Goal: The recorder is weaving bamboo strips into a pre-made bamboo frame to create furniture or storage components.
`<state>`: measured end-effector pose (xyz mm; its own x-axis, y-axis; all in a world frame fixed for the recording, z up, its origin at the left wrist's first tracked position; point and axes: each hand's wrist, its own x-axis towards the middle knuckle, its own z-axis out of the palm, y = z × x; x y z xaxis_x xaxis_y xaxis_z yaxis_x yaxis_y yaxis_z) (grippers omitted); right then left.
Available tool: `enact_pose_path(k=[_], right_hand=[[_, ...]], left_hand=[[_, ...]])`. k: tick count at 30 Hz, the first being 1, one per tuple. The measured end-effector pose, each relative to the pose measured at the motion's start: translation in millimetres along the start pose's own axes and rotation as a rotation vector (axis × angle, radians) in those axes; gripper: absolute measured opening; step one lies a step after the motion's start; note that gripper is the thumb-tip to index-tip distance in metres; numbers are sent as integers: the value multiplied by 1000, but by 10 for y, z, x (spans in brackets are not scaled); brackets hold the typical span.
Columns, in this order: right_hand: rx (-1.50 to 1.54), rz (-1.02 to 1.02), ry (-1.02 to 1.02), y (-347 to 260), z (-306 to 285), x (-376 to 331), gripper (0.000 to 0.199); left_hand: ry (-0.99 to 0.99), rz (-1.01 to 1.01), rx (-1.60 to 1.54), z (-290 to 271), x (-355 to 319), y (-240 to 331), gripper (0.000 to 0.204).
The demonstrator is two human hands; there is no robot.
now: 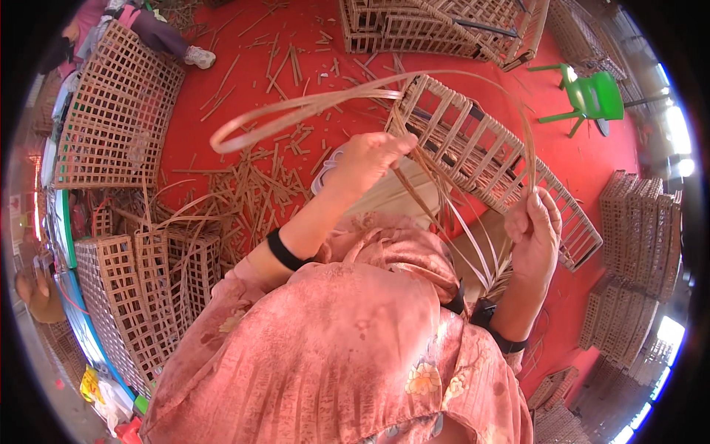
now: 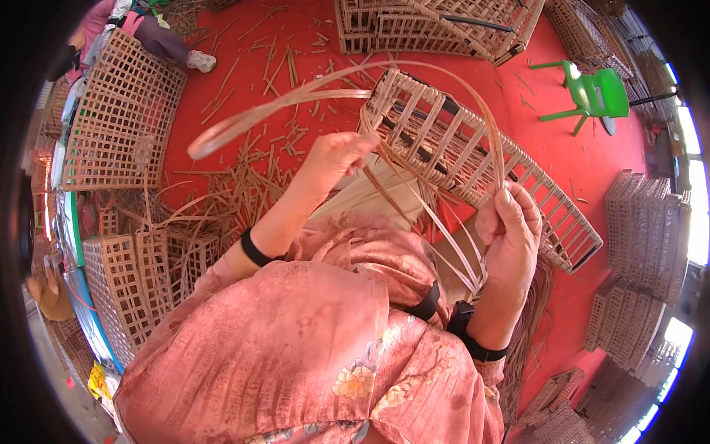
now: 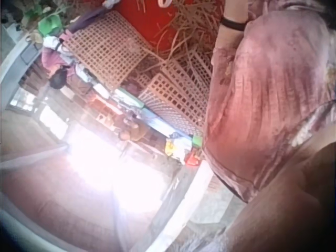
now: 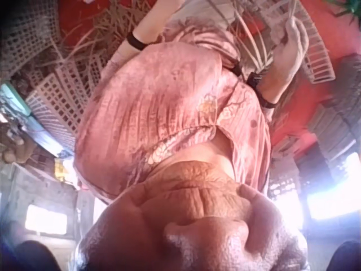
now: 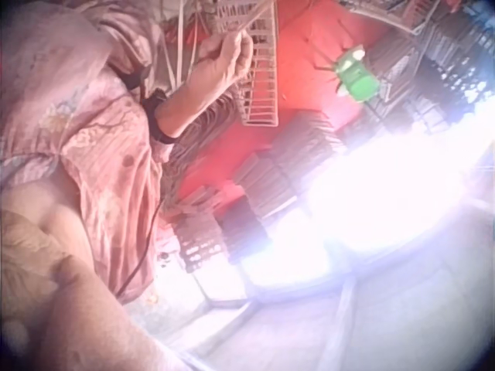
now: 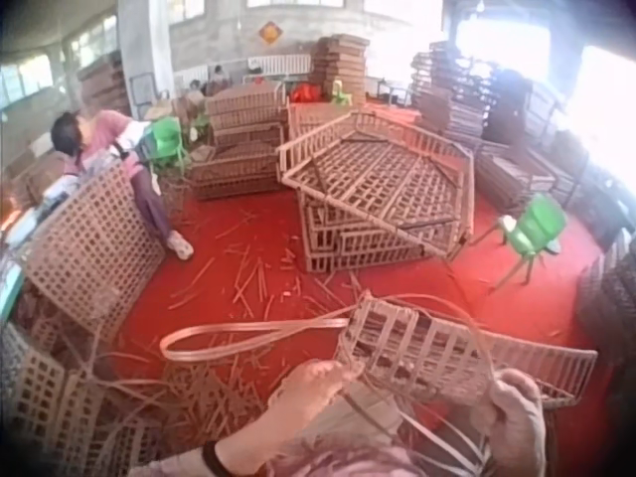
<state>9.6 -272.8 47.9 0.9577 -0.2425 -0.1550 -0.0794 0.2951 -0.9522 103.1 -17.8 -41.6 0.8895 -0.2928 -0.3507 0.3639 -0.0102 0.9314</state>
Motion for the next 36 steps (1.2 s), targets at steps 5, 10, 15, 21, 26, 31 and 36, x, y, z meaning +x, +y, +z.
enact_pose_path(k=[5, 10, 15, 21, 26, 31, 36], right_hand=[[48, -3, -38, 7, -60, -54, 19], [32, -1, -34, 64, -134, -13, 18], [-106, 111, -60, 351, -73, 39, 14], [-480, -106, -108, 585, -88, 48, 13], [-536, -67, -88, 711, -230, 109, 12], [-633, 90, -174, 781, -139, 60, 15], [-798, 49, -237, 527, -24, -153, 12]], left_hand=[[-65, -44, -721, -63, 39, -112, 22], [-28, -293, -629, -614, -224, -153, 14], [-51, -59, -355, -1636, -73, -250, 24], [537, -55, 265, -3909, -141, -303, 37], [904, 125, 943, -3853, -219, 314, 43], [560, 450, 637, -1769, -167, 775, 29], [166, 572, 553, -449, -244, 665, 22]])
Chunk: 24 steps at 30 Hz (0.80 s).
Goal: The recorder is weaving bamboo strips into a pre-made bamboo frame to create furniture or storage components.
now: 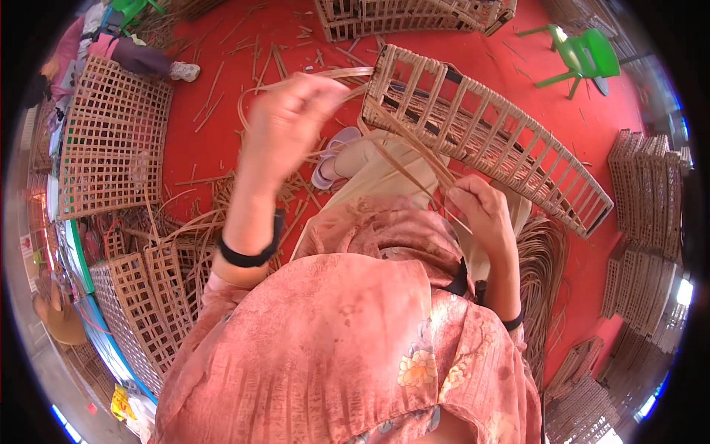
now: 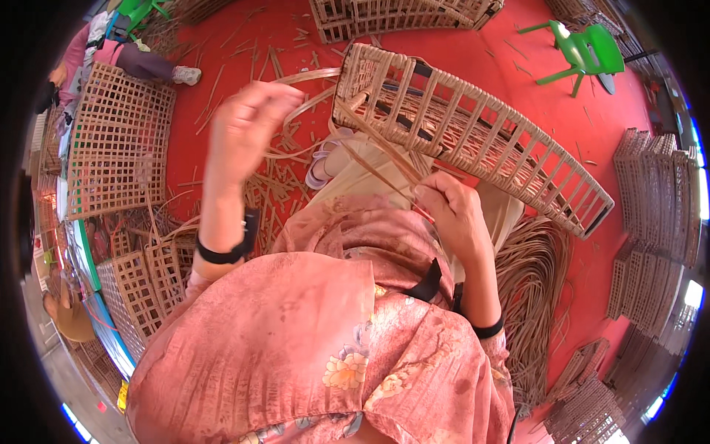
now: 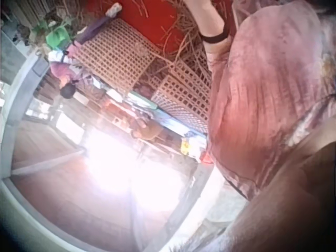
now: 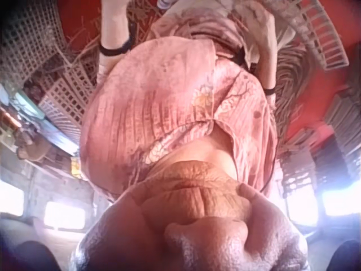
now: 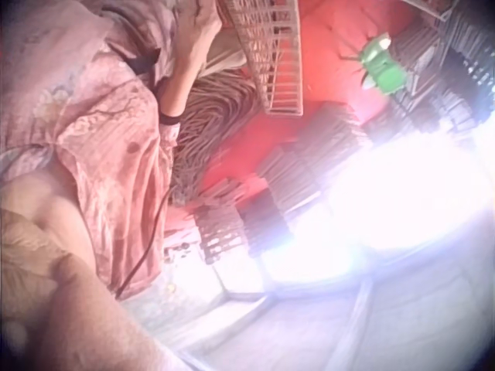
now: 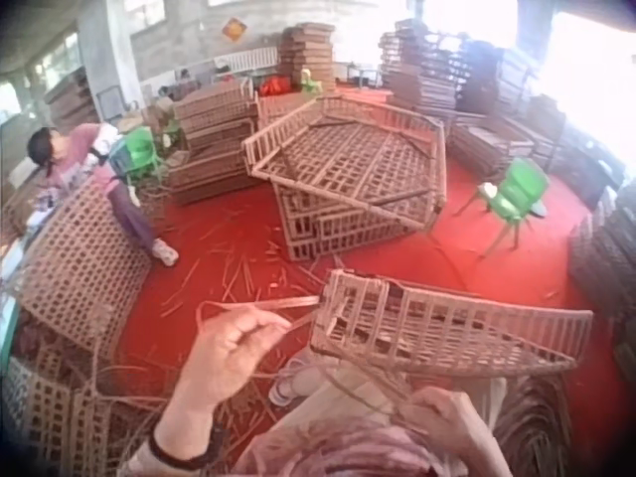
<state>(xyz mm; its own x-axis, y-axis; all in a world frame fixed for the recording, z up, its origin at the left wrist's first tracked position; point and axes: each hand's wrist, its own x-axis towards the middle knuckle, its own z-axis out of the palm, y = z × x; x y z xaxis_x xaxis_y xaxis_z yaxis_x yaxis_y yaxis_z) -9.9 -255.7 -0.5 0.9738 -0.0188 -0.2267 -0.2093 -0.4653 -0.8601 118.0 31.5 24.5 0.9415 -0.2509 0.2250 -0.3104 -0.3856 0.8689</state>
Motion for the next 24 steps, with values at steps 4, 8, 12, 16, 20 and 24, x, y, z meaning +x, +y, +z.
enact_pose_path(k=[4, 8, 12, 16, 20, 24], right_hand=[[-26, 20, 30, -338, -232, -358, 10], [6, 20, 96, -498, -630, -826, 10], [83, 72, 267, -486, -1128, -1420, 13], [155, -4, 428, -171, -1652, -2112, 13], [154, -93, 520, 292, -2265, -2872, 11], [255, 72, 817, 797, -2587, -3468, 21]], left_hand=[[-215, 355, 75, 684, -213, 243, 23], [-160, 609, 131, 1078, -356, 638, 24], [-379, 643, 59, 1301, -336, 756, 21], [-420, 729, 25, 1210, -306, 899, 22], [-386, 784, 117, 1128, -309, 1216, 24], [-381, 859, 117, 1141, -345, 1525, 22]])
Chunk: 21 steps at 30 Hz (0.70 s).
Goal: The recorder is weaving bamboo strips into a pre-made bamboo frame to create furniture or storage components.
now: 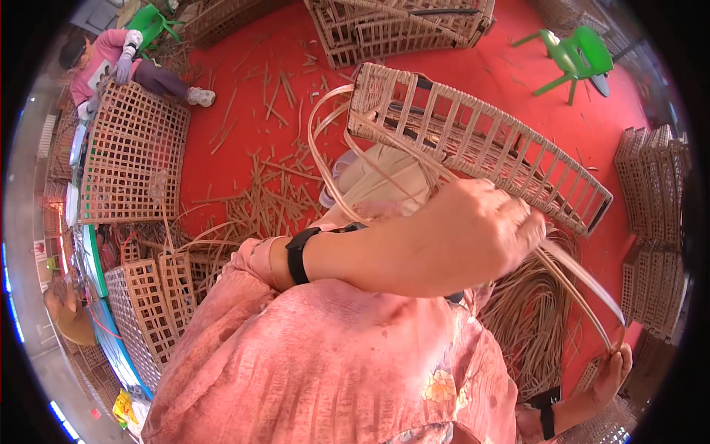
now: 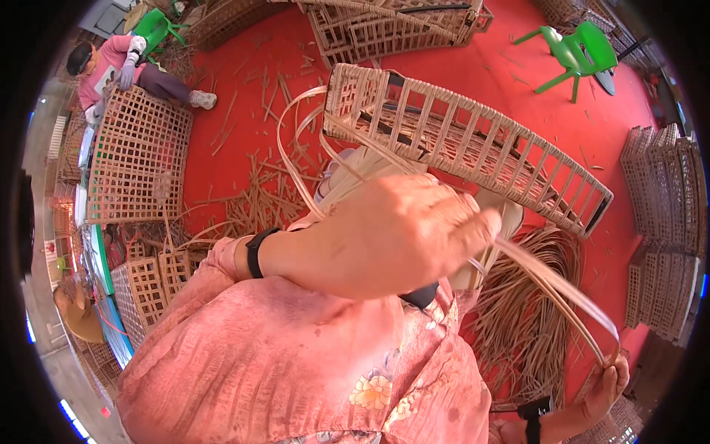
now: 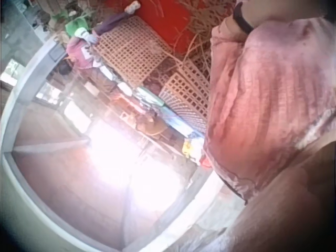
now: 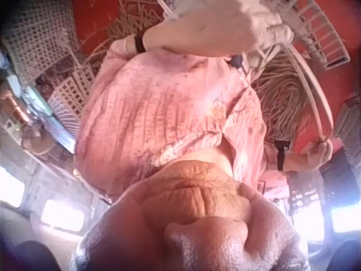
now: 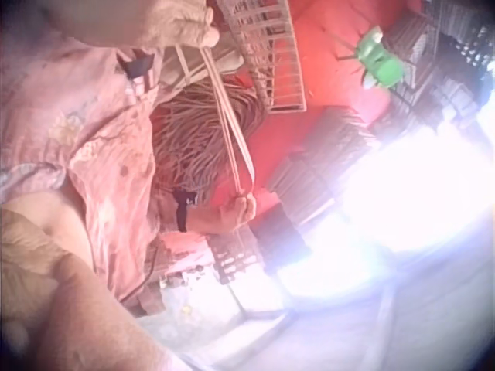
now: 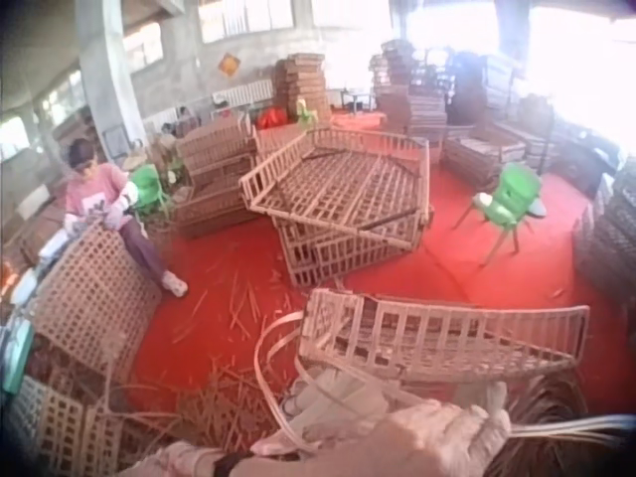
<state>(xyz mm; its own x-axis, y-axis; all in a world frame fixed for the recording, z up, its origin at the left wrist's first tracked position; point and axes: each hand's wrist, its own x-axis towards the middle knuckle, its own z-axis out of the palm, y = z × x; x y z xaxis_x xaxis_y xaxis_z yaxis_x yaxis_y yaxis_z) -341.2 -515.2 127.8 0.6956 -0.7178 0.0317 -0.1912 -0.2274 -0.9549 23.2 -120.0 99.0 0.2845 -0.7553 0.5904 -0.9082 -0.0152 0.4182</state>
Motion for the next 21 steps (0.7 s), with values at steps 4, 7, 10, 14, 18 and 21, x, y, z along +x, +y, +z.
enact_pose_path(k=[4, 7, 10, 14, 18, 21], right_hand=[[-55, 131, 84, 68, -314, -233, 18], [-132, 298, -28, 56, -482, -386, 11], [-89, 241, 174, 231, -508, -654, 16], [-734, -586, 316, -419, 660, -1222, 30], [-319, 185, 375, 65, -607, -1350, 33], [-245, 332, 375, 257, -1024, -1466, 35]], left_hand=[[99, 97, 130, 180, 318, 184, 15], [295, 224, 160, 216, 626, 316, 11], [70, 339, -74, 367, 882, 371, 14], [-461, 410, -79, 944, 1350, 570, 18], [-628, 302, -149, 1465, 1480, 713, 27], [-767, 274, -166, 2067, 1328, 718, 33]])
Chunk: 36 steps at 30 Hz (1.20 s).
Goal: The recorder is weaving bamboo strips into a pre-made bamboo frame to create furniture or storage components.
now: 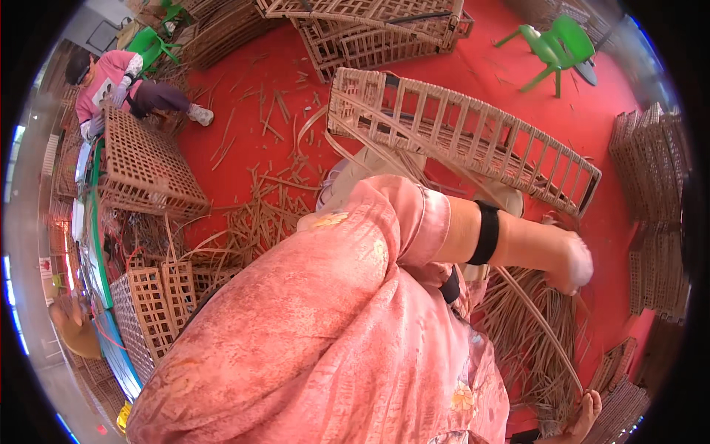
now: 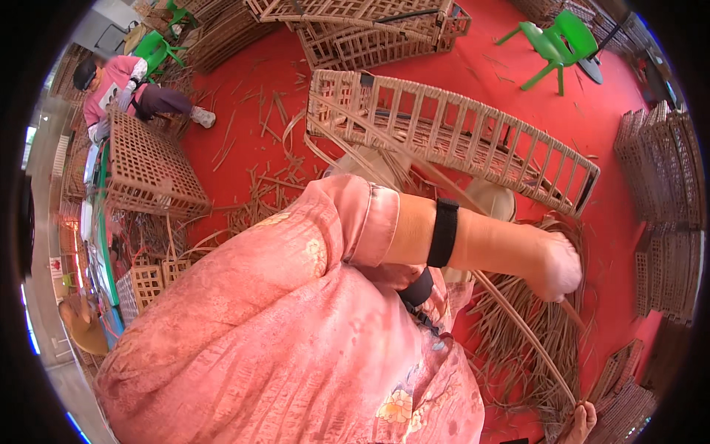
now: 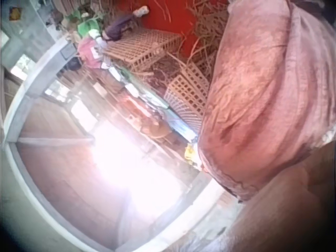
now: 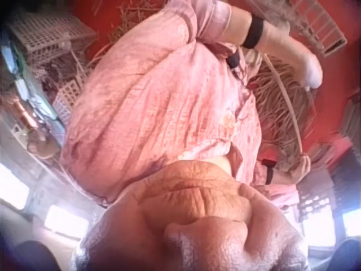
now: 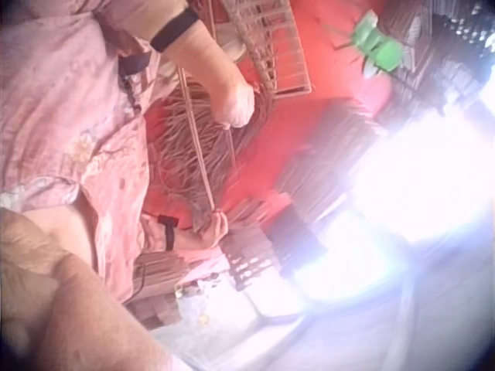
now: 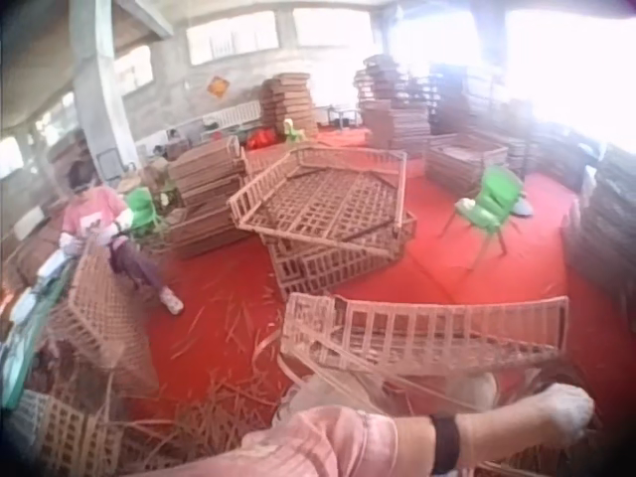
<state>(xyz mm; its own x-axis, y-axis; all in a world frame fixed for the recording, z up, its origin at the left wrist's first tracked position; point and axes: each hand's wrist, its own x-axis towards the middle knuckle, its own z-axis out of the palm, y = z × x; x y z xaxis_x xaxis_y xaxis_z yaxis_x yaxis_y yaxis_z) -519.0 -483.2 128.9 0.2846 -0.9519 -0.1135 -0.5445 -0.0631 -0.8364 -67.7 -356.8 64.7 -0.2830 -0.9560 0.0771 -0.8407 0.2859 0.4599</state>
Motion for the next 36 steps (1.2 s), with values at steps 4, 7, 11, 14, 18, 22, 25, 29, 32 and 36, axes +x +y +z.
enact_pose_path(k=[4, 7, 11, 14, 18, 22, 25, 29, 32, 36], right_hand=[[24, 155, -28, -8, 34, -208, 30], [156, -20, -227, 396, -62, -21, 24], [173, 65, -330, 537, 7, 441, 22], [175, 178, -255, 680, -111, 451, 18], [215, 161, -289, 641, -112, 390, 21], [203, 174, -297, 511, 25, 443, 21], [210, 144, -284, 528, 127, 553, 23], [-526, -412, 373, 110, 767, 405, 19], [98, -225, -4, -433, 1632, 79, 25], [343, 43, -746, -622, 2808, -425, 30]], left_hand=[[-355, 69, -284, 563, 72, -61, 39], [-470, 121, -510, 421, -178, -224, 36], [-502, -27, -729, 125, -589, -451, 34], [-536, 1, -705, 14, -760, -499, 34], [-585, -183, -877, 79, -877, -605, 34], [-621, -386, -1165, -99, -903, -502, 31], [-563, -316, -1074, -136, -831, -449, 31], [-448, -332, -1046, -78, -695, -468, 33], [-223, -398, -1057, -25, -772, -557, 36], [-225, -387, -1075, -38, -768, -511, 36]])
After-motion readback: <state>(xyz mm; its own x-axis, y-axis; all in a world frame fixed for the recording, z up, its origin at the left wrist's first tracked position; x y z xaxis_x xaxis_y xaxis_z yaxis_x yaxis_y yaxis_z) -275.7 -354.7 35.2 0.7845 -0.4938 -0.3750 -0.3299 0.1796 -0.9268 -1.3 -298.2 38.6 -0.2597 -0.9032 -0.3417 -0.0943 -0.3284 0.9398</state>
